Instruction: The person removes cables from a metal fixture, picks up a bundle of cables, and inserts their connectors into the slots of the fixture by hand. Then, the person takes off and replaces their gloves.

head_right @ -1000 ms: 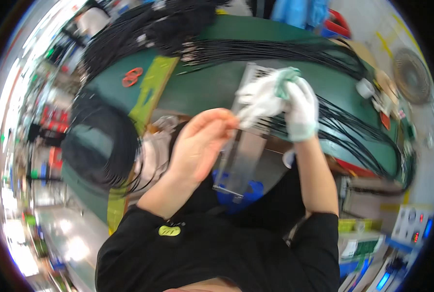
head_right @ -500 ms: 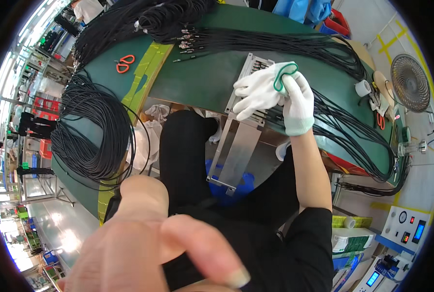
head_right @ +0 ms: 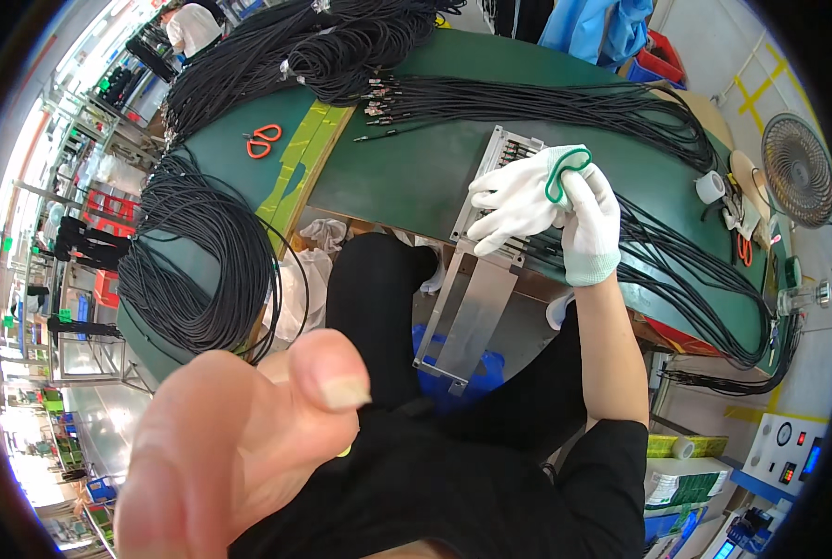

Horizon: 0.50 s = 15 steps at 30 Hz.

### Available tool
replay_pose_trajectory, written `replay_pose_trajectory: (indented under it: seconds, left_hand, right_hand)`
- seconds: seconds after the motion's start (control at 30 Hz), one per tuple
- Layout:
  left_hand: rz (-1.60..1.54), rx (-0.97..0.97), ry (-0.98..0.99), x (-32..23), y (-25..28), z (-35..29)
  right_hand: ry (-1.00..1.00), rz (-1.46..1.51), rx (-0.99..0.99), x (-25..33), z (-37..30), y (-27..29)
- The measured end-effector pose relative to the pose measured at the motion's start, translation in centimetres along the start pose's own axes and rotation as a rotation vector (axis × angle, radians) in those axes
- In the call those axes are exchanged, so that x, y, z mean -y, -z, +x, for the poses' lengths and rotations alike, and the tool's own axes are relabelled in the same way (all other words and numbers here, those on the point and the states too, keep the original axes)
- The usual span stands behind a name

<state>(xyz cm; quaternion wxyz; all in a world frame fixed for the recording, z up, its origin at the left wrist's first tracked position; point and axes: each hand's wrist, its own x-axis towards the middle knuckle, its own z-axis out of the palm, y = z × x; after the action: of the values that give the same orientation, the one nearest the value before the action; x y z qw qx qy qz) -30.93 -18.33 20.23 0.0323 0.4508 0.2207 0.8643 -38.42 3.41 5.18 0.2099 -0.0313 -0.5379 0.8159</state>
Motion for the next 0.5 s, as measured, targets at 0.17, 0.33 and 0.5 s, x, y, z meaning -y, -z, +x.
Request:
replay_pose_trajectory:
  seconds: [0.17, 0.33, 0.5]
  left_hand:
    - [0.08, -0.025, 0.061, 0.3, -0.5, 1.2]
    - [0.194, -0.03, 0.106, -0.2, -2.6, -0.2]
    - [0.27, -0.116, 0.172, -1.4, -3.5, -0.1]
  right_hand:
    - [0.01, -0.001, -0.003, 0.0, 0.2, 0.1]
    - [-0.051, -0.003, -0.033, -0.6, 0.0, -0.1]
    - [0.005, -0.01, -0.017, 0.3, -0.2, 0.0]
